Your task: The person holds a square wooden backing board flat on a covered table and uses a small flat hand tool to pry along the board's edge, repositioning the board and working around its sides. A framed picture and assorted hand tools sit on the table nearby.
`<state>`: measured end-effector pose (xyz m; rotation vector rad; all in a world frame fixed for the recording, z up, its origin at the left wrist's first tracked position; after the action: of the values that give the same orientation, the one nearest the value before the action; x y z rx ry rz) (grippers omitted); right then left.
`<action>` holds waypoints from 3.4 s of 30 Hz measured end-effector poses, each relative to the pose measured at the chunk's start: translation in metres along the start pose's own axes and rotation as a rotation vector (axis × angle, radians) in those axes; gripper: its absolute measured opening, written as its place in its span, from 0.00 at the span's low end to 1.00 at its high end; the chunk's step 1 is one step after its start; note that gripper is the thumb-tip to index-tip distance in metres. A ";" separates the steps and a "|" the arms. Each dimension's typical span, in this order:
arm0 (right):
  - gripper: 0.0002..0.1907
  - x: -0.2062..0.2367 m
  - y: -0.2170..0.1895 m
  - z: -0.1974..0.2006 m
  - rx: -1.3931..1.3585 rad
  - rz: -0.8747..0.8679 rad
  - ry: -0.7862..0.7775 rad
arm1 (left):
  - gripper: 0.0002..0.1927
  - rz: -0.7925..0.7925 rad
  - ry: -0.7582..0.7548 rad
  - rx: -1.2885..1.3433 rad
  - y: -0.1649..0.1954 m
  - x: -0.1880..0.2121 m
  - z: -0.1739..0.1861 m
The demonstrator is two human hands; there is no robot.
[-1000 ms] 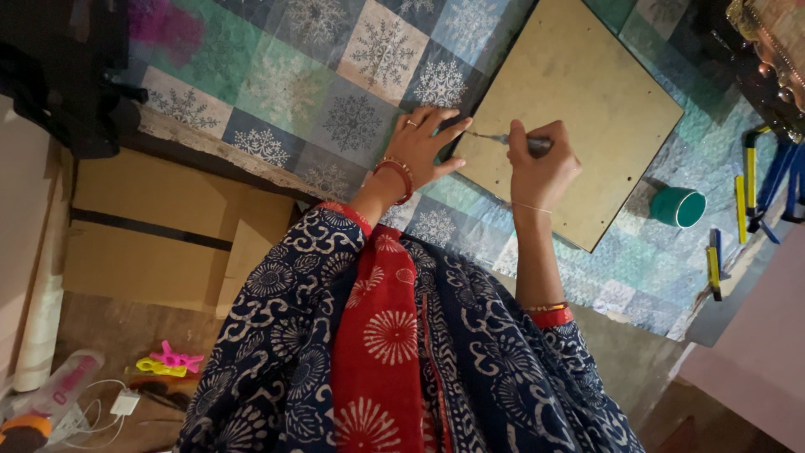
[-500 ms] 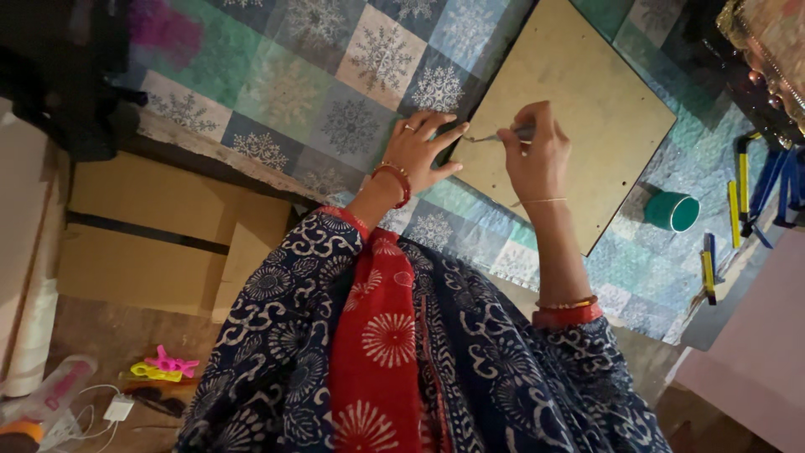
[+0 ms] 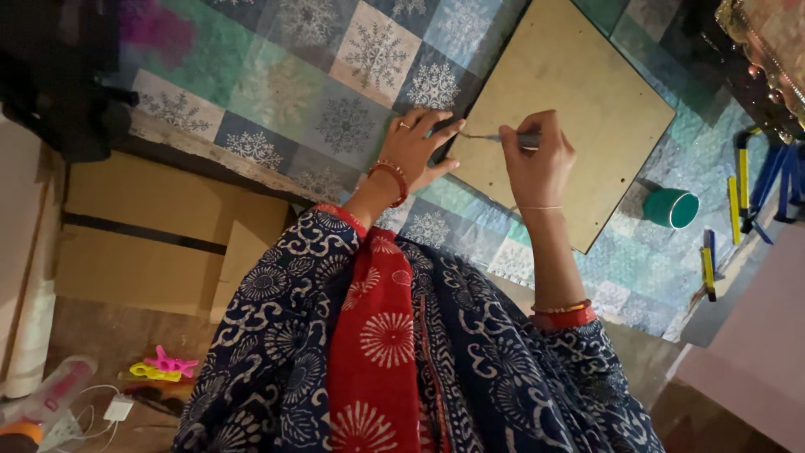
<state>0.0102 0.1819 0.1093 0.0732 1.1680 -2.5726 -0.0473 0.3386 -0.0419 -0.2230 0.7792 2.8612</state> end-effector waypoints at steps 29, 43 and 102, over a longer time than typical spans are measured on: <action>0.12 -0.032 -0.030 -0.016 0.026 0.193 -0.508 | 0.12 -0.087 0.047 0.232 0.012 -0.069 0.017; 0.07 -0.039 -0.014 -0.016 0.166 0.102 -0.461 | 0.08 -0.241 -0.148 0.575 0.022 -0.092 0.030; 0.13 -0.033 -0.007 -0.020 0.727 0.500 -0.765 | 0.13 -0.108 0.189 0.385 0.003 -0.011 0.004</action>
<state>0.0380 0.2095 0.1073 -0.3734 -0.0746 -2.1023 -0.0375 0.3367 -0.0343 -0.4687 1.2890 2.5500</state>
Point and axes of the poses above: each hand's wrist, its own x-axis away from the middle knuckle, its own z-axis out of the back of the hand, y = z × x, the point moved 5 cm from there along -x, towards the middle knuckle, and after that the axes turned 13 degrees about -x, right-handed, at the moved point
